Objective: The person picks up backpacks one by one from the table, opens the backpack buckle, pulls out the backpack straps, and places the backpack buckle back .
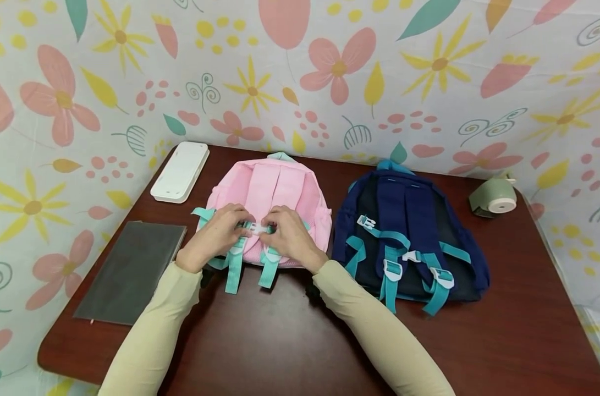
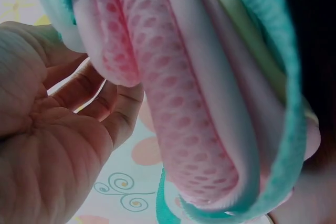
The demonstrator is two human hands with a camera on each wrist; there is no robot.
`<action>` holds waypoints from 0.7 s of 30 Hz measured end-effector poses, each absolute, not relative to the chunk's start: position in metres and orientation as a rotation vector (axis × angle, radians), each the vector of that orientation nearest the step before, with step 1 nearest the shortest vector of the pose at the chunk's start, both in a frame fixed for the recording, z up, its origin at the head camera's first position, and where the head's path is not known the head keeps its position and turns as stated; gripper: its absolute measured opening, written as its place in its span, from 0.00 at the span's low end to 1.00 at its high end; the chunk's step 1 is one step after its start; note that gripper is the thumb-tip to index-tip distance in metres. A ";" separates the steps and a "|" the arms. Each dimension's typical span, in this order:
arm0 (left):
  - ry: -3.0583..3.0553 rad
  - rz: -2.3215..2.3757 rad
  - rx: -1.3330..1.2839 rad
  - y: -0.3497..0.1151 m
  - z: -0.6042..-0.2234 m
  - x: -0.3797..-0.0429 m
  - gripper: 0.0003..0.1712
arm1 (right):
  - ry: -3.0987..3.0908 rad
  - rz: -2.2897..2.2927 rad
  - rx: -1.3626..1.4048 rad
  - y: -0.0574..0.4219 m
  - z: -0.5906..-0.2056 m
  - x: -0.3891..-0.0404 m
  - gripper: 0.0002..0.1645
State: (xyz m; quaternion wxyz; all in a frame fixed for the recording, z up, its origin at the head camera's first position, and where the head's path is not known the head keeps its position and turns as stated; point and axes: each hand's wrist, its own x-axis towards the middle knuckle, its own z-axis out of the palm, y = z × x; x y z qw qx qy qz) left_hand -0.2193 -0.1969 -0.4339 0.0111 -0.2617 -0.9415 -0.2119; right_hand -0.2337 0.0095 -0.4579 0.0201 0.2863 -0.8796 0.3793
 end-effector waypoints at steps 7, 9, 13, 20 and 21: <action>-2.940 -0.698 -0.784 -0.199 -0.434 -0.216 0.12 | -2.719 1.201 0.849 0.012 -0.457 -0.231 0.06; -2.933 -0.711 -0.772 -0.200 -0.434 -0.215 0.12 | -2.720 1.205 0.844 0.012 -0.457 -0.230 0.06; -2.905 -0.726 -0.754 -0.202 -0.433 -0.213 0.11 | -2.747 1.188 0.841 0.012 -0.455 -0.231 0.08; -2.881 -0.750 -0.749 -0.203 -0.433 -0.213 0.13 | -2.834 1.118 0.830 0.011 -0.449 -0.230 0.13; -2.878 -0.755 -0.742 -0.203 -0.433 -0.212 0.13 | -2.839 1.114 0.833 0.010 -0.449 -0.229 0.14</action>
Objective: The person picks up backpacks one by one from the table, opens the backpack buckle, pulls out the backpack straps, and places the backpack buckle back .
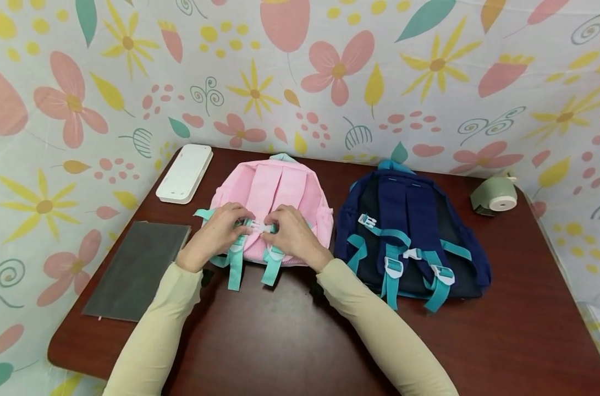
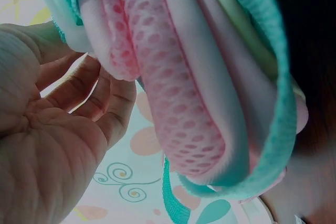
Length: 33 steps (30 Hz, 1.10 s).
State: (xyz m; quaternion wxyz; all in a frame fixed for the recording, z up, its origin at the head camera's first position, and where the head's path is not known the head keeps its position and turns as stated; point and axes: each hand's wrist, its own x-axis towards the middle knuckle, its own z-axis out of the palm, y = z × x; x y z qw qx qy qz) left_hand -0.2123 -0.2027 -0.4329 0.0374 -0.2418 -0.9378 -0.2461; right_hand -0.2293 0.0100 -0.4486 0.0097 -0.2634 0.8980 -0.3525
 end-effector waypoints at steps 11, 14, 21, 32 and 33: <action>-2.863 -0.856 -0.668 -0.203 -0.434 -0.213 0.16 | 2.796 -1.025 -0.866 0.000 -0.447 -0.228 0.19; -2.850 -0.857 -0.672 -0.203 -0.435 -0.213 0.15 | 2.794 -1.010 -0.859 0.000 -0.447 -0.229 0.18; -2.834 -0.868 -0.664 -0.204 -0.437 -0.213 0.14 | 2.782 -1.001 -0.846 -0.001 -0.446 -0.231 0.18; -2.923 -0.822 -0.741 -0.212 -0.432 -0.213 0.18 | 2.795 -1.066 -0.839 -0.004 -0.449 -0.229 0.16; -2.941 -0.801 -0.743 -0.213 -0.431 -0.213 0.17 | 2.794 -1.075 -0.835 -0.004 -0.449 -0.229 0.16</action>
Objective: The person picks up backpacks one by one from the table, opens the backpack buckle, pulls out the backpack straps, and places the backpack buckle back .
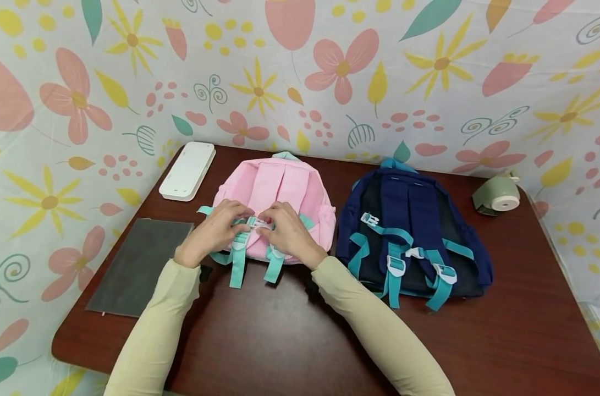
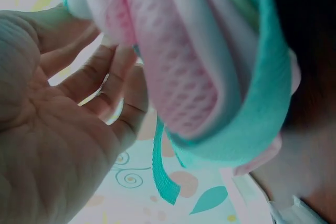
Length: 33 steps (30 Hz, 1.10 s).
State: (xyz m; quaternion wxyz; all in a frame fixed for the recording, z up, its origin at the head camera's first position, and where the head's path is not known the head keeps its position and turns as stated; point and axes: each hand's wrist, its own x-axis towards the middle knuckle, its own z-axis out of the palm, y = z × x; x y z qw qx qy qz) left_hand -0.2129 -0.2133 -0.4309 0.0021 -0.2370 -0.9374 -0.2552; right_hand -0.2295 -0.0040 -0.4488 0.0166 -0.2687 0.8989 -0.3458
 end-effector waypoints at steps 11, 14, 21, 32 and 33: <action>-2.995 -0.767 -0.667 -0.215 -0.432 -0.218 0.03 | 2.789 -1.023 -0.849 -0.010 -0.447 -0.230 0.18; -3.008 -0.789 -0.638 -0.215 -0.434 -0.218 0.03 | 2.796 -0.986 -0.882 -0.011 -0.448 -0.230 0.19; -3.005 -0.828 -0.616 -0.216 -0.435 -0.219 0.04 | 2.767 -1.095 -0.878 -0.010 -0.451 -0.229 0.17; -2.985 -0.886 -0.657 -0.214 -0.437 -0.223 0.06 | 2.752 -1.176 -0.902 -0.009 -0.452 -0.230 0.16; -2.985 -0.903 -0.652 -0.215 -0.437 -0.223 0.06 | 2.752 -1.179 -0.905 -0.009 -0.452 -0.230 0.16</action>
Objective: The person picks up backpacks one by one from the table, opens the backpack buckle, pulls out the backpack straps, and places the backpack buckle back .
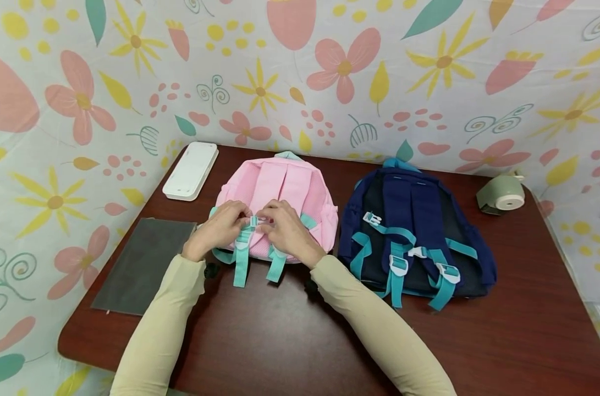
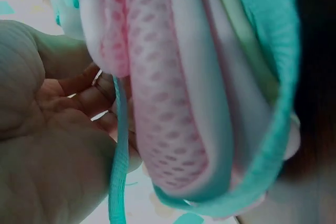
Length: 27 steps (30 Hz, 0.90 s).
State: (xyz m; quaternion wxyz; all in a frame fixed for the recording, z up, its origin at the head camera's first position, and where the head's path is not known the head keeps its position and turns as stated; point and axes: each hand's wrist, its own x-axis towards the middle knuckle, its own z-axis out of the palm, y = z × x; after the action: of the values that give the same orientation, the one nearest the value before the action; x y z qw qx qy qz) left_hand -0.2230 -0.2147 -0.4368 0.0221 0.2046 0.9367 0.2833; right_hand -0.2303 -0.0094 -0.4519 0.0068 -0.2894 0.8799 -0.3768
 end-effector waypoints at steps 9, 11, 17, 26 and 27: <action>2.871 0.903 0.623 -0.217 -0.435 -0.224 0.08 | 2.764 -1.191 -0.925 -0.008 -0.454 -0.231 0.16; 2.877 0.891 0.628 -0.217 -0.436 -0.225 0.08 | 2.764 -1.201 -0.929 -0.008 -0.455 -0.231 0.15; 2.878 0.909 0.625 -0.214 -0.436 -0.227 0.08 | 2.770 -1.210 -0.939 -0.007 -0.455 -0.231 0.15; 2.838 0.998 0.558 -0.219 -0.434 -0.223 0.10 | 2.789 -1.199 -0.938 -0.005 -0.454 -0.231 0.14; 2.839 0.994 0.552 -0.219 -0.434 -0.223 0.10 | 2.788 -1.200 -0.937 -0.005 -0.454 -0.231 0.14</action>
State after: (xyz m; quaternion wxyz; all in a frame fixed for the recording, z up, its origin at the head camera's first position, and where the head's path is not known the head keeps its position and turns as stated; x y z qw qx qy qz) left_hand -0.2234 -0.2193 -0.4341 0.0415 0.1804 0.9275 0.3247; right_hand -0.2307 -0.0051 -0.4543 -0.0177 -0.2950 0.8775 -0.3777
